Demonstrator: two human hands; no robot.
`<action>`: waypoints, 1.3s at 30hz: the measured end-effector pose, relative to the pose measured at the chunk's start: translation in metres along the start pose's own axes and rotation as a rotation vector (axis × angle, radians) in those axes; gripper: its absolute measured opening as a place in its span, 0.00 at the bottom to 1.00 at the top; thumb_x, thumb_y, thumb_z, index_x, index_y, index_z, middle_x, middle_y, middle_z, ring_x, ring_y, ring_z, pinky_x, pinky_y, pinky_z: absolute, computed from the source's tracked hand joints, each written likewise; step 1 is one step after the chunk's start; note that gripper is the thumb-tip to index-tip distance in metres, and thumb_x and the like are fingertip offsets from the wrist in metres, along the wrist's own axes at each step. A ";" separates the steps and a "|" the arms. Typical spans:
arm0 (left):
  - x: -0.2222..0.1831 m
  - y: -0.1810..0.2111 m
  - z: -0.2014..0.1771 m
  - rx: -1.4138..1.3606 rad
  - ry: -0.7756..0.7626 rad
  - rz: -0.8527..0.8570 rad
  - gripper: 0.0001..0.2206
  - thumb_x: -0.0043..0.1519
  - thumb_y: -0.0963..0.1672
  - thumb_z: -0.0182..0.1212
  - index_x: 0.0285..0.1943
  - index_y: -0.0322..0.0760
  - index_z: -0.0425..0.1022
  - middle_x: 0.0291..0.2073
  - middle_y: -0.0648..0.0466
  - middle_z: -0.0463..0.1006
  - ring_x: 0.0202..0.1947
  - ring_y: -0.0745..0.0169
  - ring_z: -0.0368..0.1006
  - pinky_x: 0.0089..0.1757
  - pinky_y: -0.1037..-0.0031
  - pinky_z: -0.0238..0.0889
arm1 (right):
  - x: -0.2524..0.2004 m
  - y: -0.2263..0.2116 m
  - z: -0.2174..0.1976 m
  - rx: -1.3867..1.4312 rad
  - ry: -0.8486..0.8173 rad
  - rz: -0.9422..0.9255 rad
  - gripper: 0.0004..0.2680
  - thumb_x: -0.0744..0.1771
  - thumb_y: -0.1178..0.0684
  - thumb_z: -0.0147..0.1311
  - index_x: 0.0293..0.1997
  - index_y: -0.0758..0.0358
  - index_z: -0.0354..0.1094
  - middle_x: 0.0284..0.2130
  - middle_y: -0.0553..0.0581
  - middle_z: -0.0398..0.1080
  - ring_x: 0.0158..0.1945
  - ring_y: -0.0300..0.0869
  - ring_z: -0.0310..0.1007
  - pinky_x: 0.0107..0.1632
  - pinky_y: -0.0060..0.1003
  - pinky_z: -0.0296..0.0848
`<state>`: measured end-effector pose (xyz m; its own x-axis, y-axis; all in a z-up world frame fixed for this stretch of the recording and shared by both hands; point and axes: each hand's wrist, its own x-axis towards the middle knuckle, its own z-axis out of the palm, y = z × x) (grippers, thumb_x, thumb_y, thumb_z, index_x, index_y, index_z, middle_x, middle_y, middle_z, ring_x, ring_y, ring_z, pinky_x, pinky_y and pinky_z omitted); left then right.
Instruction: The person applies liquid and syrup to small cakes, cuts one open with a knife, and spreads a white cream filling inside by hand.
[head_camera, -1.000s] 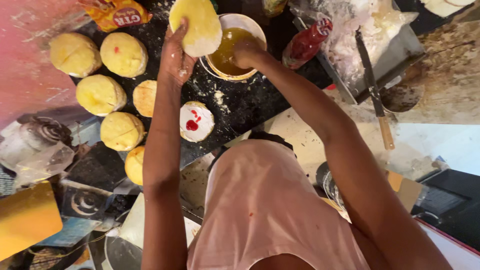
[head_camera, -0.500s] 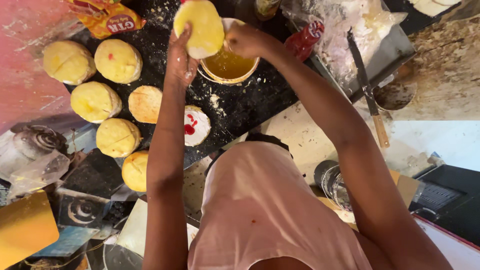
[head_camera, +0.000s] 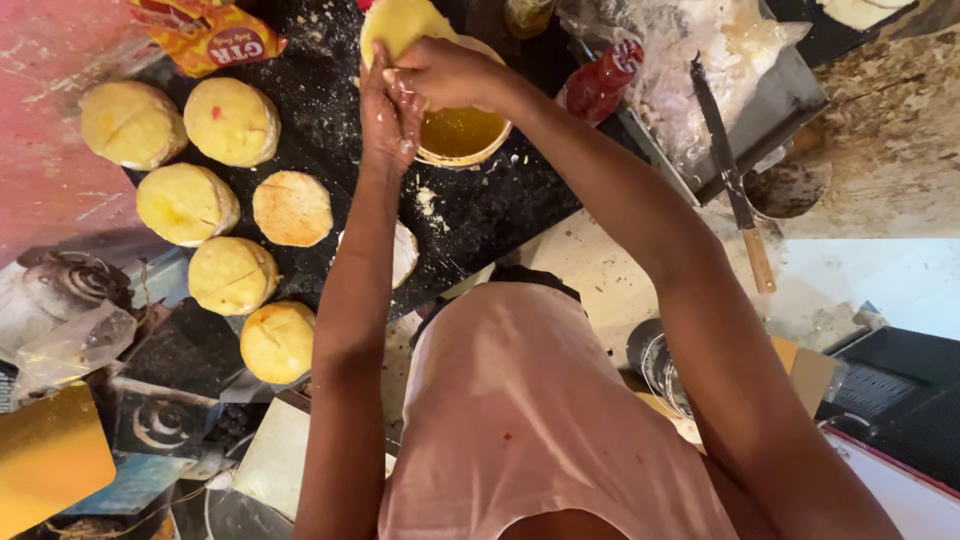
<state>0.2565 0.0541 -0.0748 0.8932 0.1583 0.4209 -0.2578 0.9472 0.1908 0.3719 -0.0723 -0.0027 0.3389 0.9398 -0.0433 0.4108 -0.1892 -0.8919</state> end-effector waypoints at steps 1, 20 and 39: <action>0.001 -0.001 0.003 0.159 0.241 -0.017 0.20 0.76 0.45 0.49 0.72 0.24 0.59 0.48 0.41 0.75 0.44 0.54 0.77 0.44 0.66 0.75 | -0.001 0.001 0.004 -0.089 0.032 -0.048 0.09 0.72 0.55 0.46 0.40 0.69 0.72 0.29 0.55 0.75 0.31 0.37 0.78 0.36 0.35 0.77; 0.009 0.035 0.102 0.465 0.604 -0.302 0.25 0.68 0.47 0.58 0.68 0.25 0.62 0.60 0.39 0.75 0.61 0.49 0.76 0.60 0.60 0.70 | -0.053 0.022 -0.021 0.239 0.338 0.319 0.13 0.70 0.53 0.54 0.61 0.58 0.64 0.48 0.58 0.75 0.44 0.40 0.78 0.47 0.36 0.80; -0.021 0.043 0.089 0.381 0.684 -0.522 0.19 0.70 0.44 0.54 0.65 0.24 0.66 0.58 0.39 0.77 0.58 0.47 0.77 0.59 0.57 0.74 | -0.013 0.023 -0.026 0.330 0.160 0.242 0.10 0.74 0.52 0.45 0.40 0.66 0.70 0.26 0.51 0.72 0.28 0.36 0.74 0.32 0.33 0.74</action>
<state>0.1940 0.0668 0.0039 0.9210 -0.0165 -0.3892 0.2412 0.8087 0.5365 0.3993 -0.0963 -0.0107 0.5299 0.8185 -0.2218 0.0193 -0.2730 -0.9618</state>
